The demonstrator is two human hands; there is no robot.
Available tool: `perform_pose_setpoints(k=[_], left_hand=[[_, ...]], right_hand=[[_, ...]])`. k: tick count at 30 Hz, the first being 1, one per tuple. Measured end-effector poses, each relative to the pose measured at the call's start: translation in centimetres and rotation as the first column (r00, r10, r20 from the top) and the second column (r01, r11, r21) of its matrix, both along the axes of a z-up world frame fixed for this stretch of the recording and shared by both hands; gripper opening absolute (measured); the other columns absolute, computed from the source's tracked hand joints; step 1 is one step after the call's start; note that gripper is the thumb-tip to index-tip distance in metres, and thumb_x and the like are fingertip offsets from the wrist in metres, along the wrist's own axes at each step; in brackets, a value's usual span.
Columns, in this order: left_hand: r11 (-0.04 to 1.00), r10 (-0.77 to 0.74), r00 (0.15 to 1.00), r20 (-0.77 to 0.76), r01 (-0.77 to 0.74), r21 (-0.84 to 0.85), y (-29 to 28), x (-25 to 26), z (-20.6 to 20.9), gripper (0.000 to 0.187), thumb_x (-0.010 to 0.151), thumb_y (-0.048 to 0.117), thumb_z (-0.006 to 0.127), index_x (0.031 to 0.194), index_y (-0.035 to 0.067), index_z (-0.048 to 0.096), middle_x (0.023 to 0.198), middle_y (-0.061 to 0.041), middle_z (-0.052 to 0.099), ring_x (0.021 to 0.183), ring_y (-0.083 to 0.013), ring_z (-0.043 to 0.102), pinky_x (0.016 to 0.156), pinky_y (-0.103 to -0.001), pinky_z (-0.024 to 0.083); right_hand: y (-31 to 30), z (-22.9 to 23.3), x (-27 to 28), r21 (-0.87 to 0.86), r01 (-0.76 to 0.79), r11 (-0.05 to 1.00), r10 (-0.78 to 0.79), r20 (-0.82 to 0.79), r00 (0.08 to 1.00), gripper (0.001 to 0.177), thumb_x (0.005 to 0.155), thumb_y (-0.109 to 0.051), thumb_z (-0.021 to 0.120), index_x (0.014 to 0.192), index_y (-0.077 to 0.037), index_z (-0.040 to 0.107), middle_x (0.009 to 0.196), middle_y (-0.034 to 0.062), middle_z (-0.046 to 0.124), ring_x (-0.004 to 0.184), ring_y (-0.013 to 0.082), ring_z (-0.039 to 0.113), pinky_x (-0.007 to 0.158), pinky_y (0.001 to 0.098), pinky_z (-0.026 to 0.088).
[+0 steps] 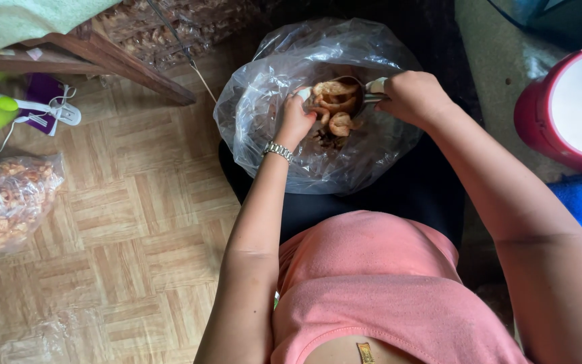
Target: Scooping fried snacks from a bulk bag into small plastic bags and sealing them with a heat sealer
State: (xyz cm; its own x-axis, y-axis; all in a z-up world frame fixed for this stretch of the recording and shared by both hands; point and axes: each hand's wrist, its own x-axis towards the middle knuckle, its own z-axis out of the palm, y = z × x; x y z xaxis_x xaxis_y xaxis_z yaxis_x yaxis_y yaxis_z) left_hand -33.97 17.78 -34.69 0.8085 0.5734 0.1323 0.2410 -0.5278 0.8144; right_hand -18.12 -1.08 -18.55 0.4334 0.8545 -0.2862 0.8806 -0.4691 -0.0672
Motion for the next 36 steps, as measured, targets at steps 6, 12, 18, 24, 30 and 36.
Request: perform_pose_setpoints(k=[6,12,18,24,30,36], left_hand=[[0.996,0.049,0.998,-0.048,-0.045,0.074,-0.8,0.5,1.2,0.047,0.058,0.009,0.068,0.104,0.005,0.061,0.100,-0.014,0.060,0.099,-0.0298,0.057,0.089,-0.036,0.045],[0.999,0.006,0.981,-0.194,0.004,0.052,-1.4,0.9,4.1,0.042,0.066,0.017,0.064,0.107,0.011,0.060,0.108,-0.004,0.058,0.104,-0.0230,0.055,0.091,-0.034,0.044],[0.987,-0.127,0.955,-0.269,0.148,0.058,-3.3,0.7,9.0,0.032,0.068,-0.008,0.049,0.099,-0.002,0.058,0.121,-0.013,0.051,0.075,-0.0331,0.062,0.054,-0.040,0.053],[0.993,-0.097,0.986,-0.132,0.104,0.047,-3.8,1.2,8.2,0.028,0.070,-0.006,0.053,0.097,-0.004,0.059,0.111,-0.018,0.056,0.075,-0.0339,0.063,0.048,-0.038,0.054],[0.996,-0.090,0.994,-0.064,0.090,-0.014,-3.6,0.6,8.1,0.022,0.080,0.007,0.050,0.097,0.001,0.061,0.101,-0.016,0.062,0.088,-0.0307,0.059,0.066,-0.037,0.050],[0.975,-0.068,0.934,-0.350,-0.012,-0.222,-2.5,0.2,8.0,0.039,0.070,-0.012,0.046,0.102,0.004,0.060,0.091,-0.012,0.064,0.076,-0.0258,0.061,0.052,-0.032,0.048]], right_hand=[[1.0,0.9,-0.6,0.021,-0.020,1.000,0.019,0.037,0.999,0.036,0.073,-0.046,0.063,0.080,-0.011,0.069,0.066,0.0068,0.065,0.064,0.0261,0.065,0.055,0.0375,0.052],[2.4,4.1,-1.7,-0.064,-0.025,0.998,0.030,0.077,0.997,0.026,0.073,-0.038,0.061,0.083,-0.015,0.069,0.068,0.0039,0.066,0.068,0.0235,0.066,0.059,0.0357,0.053],[4.1,6.5,-2.7,-0.233,-0.047,0.971,0.053,0.022,0.998,0.030,0.072,-0.024,0.054,0.100,-0.026,0.062,0.081,0.0070,0.065,0.075,0.0324,0.064,0.055,0.0388,0.050],[4.9,6.9,-2.9,-0.297,-0.069,0.952,0.105,0.108,0.989,0.018,0.076,-0.013,0.049,0.087,-0.016,0.064,0.079,0.0040,0.066,0.071,0.0288,0.065,0.051,0.0368,0.051],[4.5,7.7,-3.0,-0.318,-0.071,0.945,0.093,0.055,0.994,0.021,0.077,-0.025,0.048,0.086,-0.015,0.065,0.081,0.0049,0.066,0.074,0.0290,0.065,0.056,0.0377,0.052],[3.3,7.9,-2.3,-0.278,-0.055,0.959,0.076,0.065,0.995,0.019,0.075,-0.029,0.054,0.086,-0.018,0.064,0.073,0.0036,0.064,0.067,0.0279,0.063,0.049,0.0359,0.048]])
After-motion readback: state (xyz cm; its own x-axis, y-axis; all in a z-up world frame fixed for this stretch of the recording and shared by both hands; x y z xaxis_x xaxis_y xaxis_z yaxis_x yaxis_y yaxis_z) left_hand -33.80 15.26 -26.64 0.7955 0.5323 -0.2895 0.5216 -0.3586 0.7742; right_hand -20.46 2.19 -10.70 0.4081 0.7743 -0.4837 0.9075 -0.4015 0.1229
